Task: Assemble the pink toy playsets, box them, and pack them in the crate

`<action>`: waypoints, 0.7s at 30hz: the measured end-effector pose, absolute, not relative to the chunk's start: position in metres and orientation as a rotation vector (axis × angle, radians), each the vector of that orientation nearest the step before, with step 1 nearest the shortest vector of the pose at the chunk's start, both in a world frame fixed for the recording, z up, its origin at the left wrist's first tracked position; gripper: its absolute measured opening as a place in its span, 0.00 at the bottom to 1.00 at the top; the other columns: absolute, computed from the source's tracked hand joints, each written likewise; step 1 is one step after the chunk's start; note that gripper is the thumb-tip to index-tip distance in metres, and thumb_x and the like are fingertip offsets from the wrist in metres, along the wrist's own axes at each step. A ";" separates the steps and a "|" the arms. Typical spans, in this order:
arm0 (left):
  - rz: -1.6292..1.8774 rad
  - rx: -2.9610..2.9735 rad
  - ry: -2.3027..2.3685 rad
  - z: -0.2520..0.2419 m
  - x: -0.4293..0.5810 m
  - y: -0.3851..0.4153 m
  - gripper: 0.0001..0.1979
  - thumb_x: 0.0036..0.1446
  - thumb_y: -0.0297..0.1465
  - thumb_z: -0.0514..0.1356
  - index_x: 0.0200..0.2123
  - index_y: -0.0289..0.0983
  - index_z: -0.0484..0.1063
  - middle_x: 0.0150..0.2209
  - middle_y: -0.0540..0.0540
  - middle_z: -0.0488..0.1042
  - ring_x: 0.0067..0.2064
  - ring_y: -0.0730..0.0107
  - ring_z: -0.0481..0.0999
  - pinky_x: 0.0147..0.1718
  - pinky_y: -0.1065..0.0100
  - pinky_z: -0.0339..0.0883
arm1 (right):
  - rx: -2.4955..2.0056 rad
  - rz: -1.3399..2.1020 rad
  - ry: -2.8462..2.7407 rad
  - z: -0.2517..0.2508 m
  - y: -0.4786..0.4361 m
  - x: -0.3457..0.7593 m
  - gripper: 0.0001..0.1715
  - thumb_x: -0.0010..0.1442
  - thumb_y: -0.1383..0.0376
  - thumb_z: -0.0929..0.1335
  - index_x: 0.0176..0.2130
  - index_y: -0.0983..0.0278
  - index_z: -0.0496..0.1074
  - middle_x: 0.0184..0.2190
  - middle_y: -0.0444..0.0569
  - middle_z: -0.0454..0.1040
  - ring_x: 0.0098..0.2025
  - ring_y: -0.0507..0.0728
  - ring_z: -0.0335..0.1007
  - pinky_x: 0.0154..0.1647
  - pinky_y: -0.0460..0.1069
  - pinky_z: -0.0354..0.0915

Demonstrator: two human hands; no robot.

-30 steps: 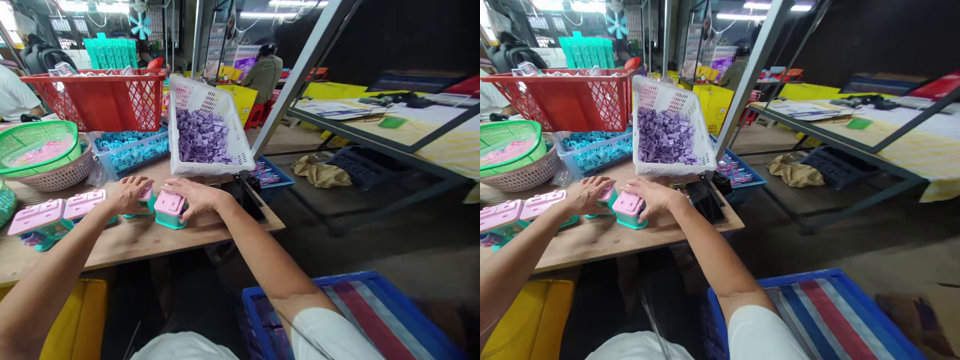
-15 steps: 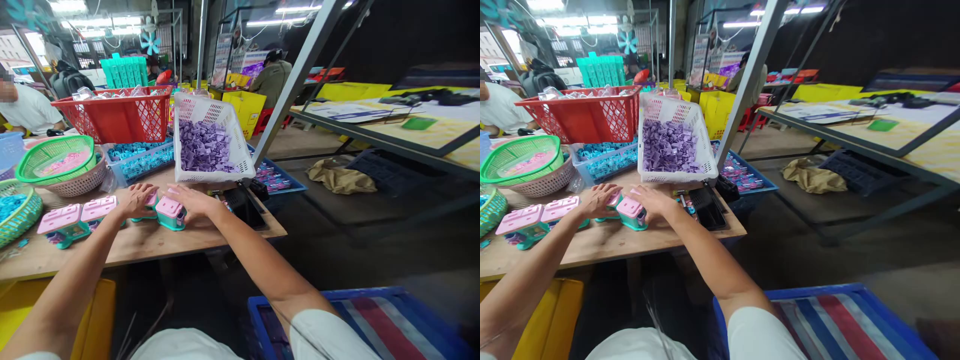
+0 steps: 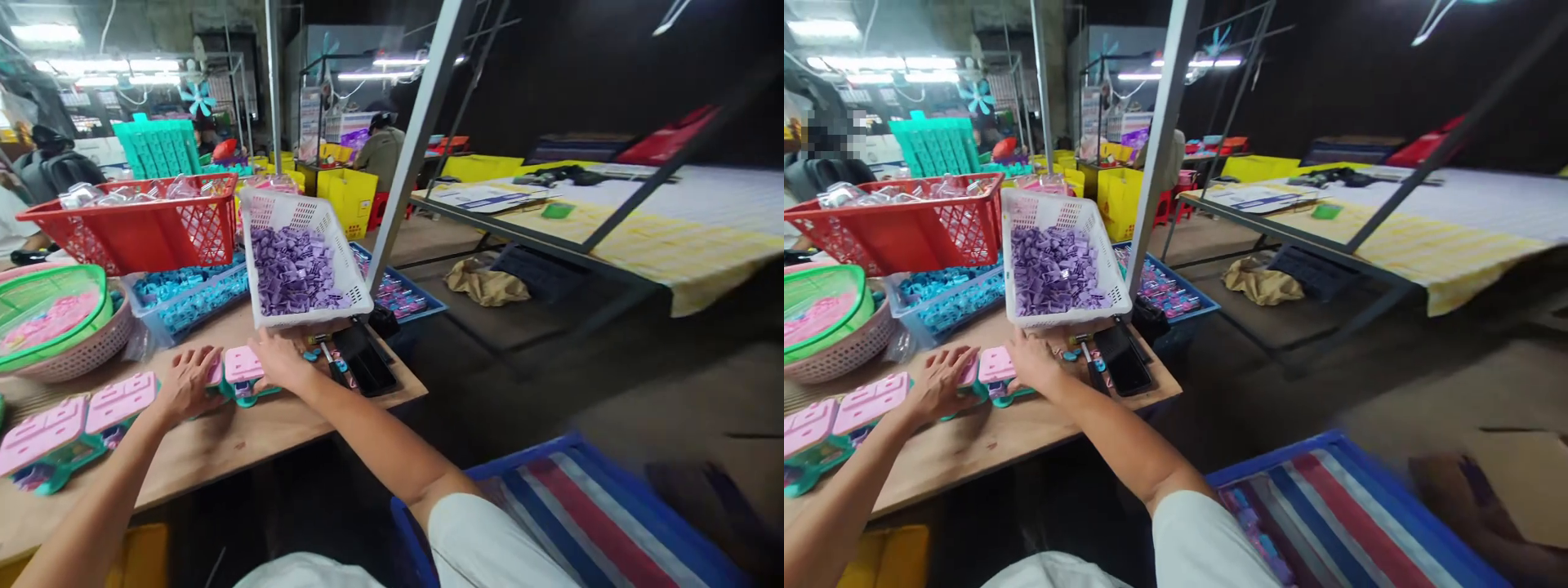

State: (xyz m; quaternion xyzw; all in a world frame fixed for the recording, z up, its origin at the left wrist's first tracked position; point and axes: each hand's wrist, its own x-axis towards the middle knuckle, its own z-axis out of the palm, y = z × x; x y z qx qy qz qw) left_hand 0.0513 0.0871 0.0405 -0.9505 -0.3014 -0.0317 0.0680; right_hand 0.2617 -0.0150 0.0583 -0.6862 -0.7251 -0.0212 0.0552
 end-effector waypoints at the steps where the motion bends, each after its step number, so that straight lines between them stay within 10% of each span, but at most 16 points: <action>1: -0.079 -2.871 -0.907 0.040 0.049 0.088 0.44 0.51 0.47 0.64 0.68 0.40 0.57 0.64 0.31 0.65 0.60 0.40 0.67 0.58 0.45 0.60 | -2.051 -0.048 -2.202 0.058 -0.016 0.264 0.54 0.44 0.46 0.80 0.61 0.67 0.65 0.56 0.66 0.66 0.49 0.70 0.74 0.43 0.59 0.75; 4: -0.043 -2.953 -0.917 0.049 0.043 0.096 0.43 0.51 0.47 0.63 0.68 0.41 0.57 0.66 0.32 0.63 0.63 0.40 0.66 0.59 0.44 0.61 | -1.847 0.063 -2.238 0.071 -0.027 0.287 0.48 0.50 0.47 0.78 0.62 0.63 0.65 0.57 0.62 0.68 0.52 0.68 0.73 0.48 0.58 0.74; 8: -0.260 -3.185 -0.858 0.095 0.066 0.107 0.34 0.57 0.49 0.57 0.64 0.43 0.63 0.63 0.36 0.68 0.61 0.47 0.70 0.58 0.51 0.68 | -1.867 0.058 -2.006 0.112 -0.022 0.359 0.17 0.68 0.61 0.68 0.54 0.60 0.74 0.49 0.52 0.77 0.51 0.58 0.75 0.53 0.50 0.69; 16: -0.312 -3.013 -1.053 0.173 0.261 0.123 0.17 0.61 0.32 0.53 0.49 0.36 0.76 0.47 0.39 0.80 0.47 0.55 0.80 0.48 0.60 0.72 | -2.430 0.157 -1.858 0.106 0.062 0.454 0.15 0.57 0.72 0.72 0.45 0.68 0.81 0.48 0.67 0.78 0.52 0.70 0.76 0.52 0.57 0.70; 21: -0.276 -3.172 -1.158 0.148 0.334 0.150 0.23 0.71 0.36 0.43 0.51 0.30 0.74 0.37 0.39 0.80 0.40 0.59 0.82 0.39 0.63 0.75 | -2.253 0.098 -1.869 0.107 0.062 0.470 0.19 0.68 0.66 0.63 0.54 0.62 0.76 0.52 0.54 0.79 0.54 0.58 0.75 0.55 0.48 0.67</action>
